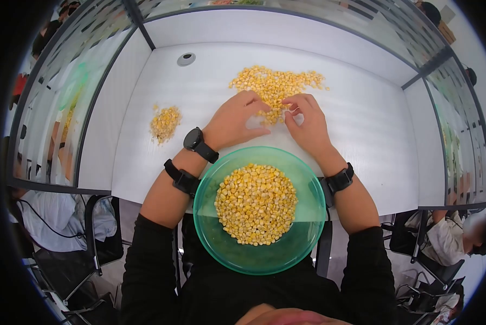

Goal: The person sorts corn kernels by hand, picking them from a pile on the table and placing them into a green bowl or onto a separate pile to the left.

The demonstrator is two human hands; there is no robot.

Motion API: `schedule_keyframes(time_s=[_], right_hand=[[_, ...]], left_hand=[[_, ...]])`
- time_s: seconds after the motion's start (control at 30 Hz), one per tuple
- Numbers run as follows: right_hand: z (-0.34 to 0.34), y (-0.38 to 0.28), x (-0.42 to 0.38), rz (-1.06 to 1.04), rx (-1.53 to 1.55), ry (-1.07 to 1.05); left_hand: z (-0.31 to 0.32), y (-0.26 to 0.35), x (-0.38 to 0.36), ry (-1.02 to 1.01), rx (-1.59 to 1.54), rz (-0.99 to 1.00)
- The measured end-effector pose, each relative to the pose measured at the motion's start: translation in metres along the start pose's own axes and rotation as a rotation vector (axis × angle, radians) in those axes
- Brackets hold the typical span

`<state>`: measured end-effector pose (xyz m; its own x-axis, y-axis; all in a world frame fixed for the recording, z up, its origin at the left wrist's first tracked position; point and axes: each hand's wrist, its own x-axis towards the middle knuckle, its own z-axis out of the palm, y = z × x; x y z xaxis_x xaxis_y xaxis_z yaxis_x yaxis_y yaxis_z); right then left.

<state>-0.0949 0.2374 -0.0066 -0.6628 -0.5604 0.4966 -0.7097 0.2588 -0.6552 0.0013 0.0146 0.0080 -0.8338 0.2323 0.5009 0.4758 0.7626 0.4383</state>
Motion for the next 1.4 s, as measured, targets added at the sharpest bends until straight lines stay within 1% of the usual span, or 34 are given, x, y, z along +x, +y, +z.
schedule_keyframes(time_s=[0.1, 0.2, 0.3, 0.4, 0.5, 0.6, 0.7, 0.9, 1.1, 1.4], right_hand=[[0.000, 0.000, -0.001, 0.032, 0.005, -0.025], [0.001, -0.003, -0.001, 0.020, -0.006, -0.032], [0.002, -0.004, -0.002, 0.001, 0.015, -0.030], [0.001, -0.002, -0.001, -0.014, 0.024, -0.023], [0.001, 0.001, 0.000, 0.026, 0.020, -0.007], [0.002, 0.003, 0.001, 0.061, 0.015, -0.016], [0.003, -0.001, 0.000, 0.048, 0.053, 0.003], [0.006, 0.001, 0.001, 0.046, 0.018, -0.017], [0.006, -0.001, 0.001, 0.065, 0.020, -0.029], [0.006, -0.003, 0.001, 0.065, 0.024, -0.034]], left_hand=[[0.002, -0.004, -0.004, -0.095, -0.002, -0.068], [0.006, -0.008, -0.003, -0.103, 0.007, -0.124], [0.001, -0.006, -0.001, 0.032, 0.096, -0.033], [0.006, -0.017, 0.003, 0.180, 0.233, -0.012], [0.011, -0.022, 0.007, 0.127, 0.254, 0.004], [0.015, -0.022, 0.007, 0.000, 0.251, -0.040], [0.014, -0.023, 0.008, -0.078, 0.235, -0.037], [0.013, -0.018, 0.007, -0.068, 0.267, 0.001], [0.008, -0.014, 0.008, -0.153, 0.255, -0.017], [0.008, -0.015, 0.007, -0.099, 0.284, 0.034]])
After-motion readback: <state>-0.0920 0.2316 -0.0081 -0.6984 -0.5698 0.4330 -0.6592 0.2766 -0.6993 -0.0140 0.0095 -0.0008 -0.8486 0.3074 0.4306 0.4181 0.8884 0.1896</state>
